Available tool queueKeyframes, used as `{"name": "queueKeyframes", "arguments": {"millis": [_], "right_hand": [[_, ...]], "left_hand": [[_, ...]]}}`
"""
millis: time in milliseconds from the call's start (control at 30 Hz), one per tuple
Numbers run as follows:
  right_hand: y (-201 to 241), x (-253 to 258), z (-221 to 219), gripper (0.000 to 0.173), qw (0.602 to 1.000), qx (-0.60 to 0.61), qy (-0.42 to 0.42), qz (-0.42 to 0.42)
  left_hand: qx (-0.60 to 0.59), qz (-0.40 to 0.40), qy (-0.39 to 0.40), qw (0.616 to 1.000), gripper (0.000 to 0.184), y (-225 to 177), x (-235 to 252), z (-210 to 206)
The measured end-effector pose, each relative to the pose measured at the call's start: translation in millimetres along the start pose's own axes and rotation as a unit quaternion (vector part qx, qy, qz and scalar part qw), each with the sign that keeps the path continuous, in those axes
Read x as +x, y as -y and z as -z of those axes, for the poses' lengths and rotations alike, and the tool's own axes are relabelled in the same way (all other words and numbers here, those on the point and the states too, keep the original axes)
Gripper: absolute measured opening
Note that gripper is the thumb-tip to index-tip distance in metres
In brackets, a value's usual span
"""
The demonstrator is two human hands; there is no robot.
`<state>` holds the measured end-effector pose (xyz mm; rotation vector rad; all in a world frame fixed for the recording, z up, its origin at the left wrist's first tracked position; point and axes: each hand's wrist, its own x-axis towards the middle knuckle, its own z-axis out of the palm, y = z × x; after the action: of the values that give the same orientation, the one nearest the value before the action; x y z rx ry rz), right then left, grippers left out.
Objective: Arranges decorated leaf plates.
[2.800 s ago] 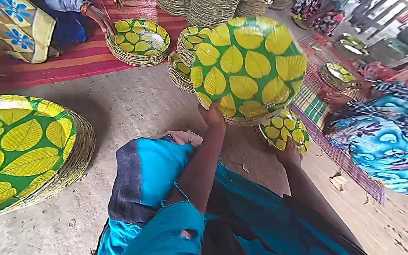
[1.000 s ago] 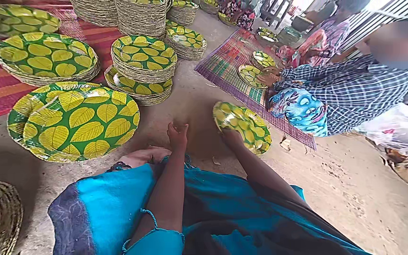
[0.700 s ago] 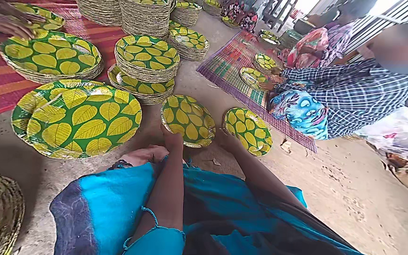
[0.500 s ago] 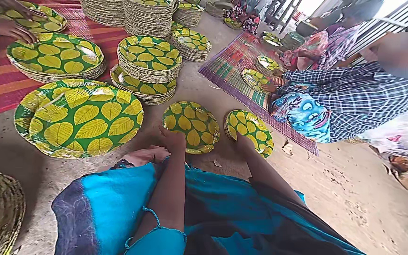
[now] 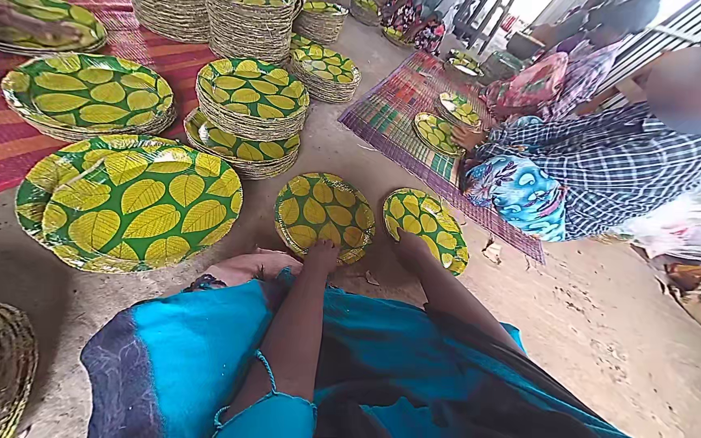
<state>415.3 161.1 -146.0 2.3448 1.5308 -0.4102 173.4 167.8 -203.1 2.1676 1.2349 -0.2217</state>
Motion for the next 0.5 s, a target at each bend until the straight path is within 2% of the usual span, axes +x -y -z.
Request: {"name": "queueKeyframes", "arguments": {"millis": [67, 133, 200, 233, 267, 333, 367, 433, 500], "right_hand": [[5, -1, 1, 0.049, 0.999, 0.007, -0.026, 0.033], [11, -1, -1, 0.045, 0.990, 0.023, -0.062, 0.126], [13, 1, -2, 0.045, 0.961, 0.033, -0.050, 0.269], [13, 3, -3, 0.047, 0.945, 0.027, -0.036, 0.323], [15, 3, -4, 0.049, 0.935, 0.019, -0.033, 0.352], [18, 4, -5, 0.053, 0.951, 0.003, -0.025, 0.308], [19, 5, -6, 0.062, 0.967, -0.002, -0.021, 0.254], [14, 7, -12, 0.095, 0.990, -0.004, -0.004, 0.139], [4, 9, -21, 0.110, 0.998, -0.011, 0.025, 0.057]], "left_hand": [[0.009, -0.015, -0.030, 0.999, 0.100, -1, -1, 2], [-0.005, -0.045, -0.117, 0.992, 0.114, -2, -3, 4], [-0.011, -0.088, -0.234, 0.968, 0.112, -4, -2, 2], [-0.009, -0.098, -0.262, 0.960, 0.111, -6, -1, 4], [-0.004, -0.091, -0.248, 0.964, 0.108, -10, -2, 8], [-0.003, -0.055, -0.151, 0.987, 0.090, -15, -5, 13], [-0.002, -0.041, -0.092, 0.995, 0.074, -14, -3, 12], [0.010, -0.028, -0.001, 1.000, 0.049, -11, 3, 8], [0.014, -0.034, 0.021, 0.999, 0.039, -12, 4, 8]]}}
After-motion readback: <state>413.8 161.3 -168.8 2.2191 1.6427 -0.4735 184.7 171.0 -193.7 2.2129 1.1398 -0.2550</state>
